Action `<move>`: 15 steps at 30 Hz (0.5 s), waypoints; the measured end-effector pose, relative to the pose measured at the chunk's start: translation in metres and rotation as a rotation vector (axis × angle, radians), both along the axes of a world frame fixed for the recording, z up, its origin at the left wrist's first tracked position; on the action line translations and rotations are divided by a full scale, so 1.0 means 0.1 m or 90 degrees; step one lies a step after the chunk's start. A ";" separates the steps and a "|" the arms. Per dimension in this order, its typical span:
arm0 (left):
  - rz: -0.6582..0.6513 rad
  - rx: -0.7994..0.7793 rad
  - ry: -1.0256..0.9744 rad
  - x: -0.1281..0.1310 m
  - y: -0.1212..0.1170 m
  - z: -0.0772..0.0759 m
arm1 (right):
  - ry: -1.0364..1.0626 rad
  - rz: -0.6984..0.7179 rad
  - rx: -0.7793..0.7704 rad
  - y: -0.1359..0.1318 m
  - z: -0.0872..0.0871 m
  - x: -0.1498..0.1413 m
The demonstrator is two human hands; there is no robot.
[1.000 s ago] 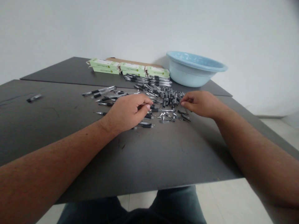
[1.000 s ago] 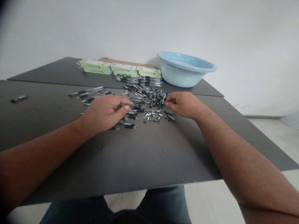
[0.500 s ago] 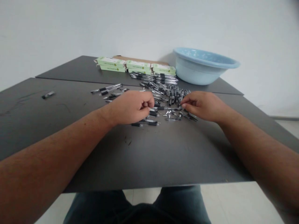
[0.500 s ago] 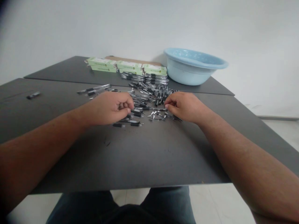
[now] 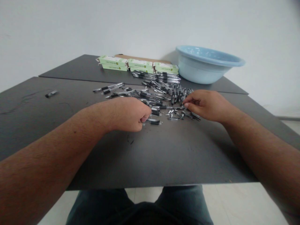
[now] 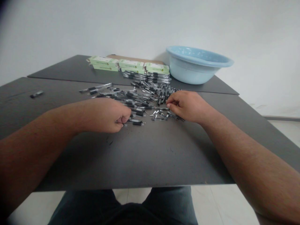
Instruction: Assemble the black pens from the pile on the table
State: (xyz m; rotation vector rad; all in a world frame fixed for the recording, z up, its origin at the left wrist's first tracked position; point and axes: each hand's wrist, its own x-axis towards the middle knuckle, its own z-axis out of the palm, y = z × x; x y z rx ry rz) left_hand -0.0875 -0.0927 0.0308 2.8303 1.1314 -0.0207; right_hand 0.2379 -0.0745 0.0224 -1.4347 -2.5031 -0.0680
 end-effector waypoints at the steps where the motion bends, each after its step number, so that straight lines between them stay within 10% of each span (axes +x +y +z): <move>1: -0.004 0.002 -0.006 0.00 0.00 -0.03 | -0.001 -0.001 0.000 0.00 0.00 0.00; 15: -0.058 -0.027 -0.036 0.03 -0.03 -0.09 | 0.003 0.004 -0.005 0.00 0.00 0.00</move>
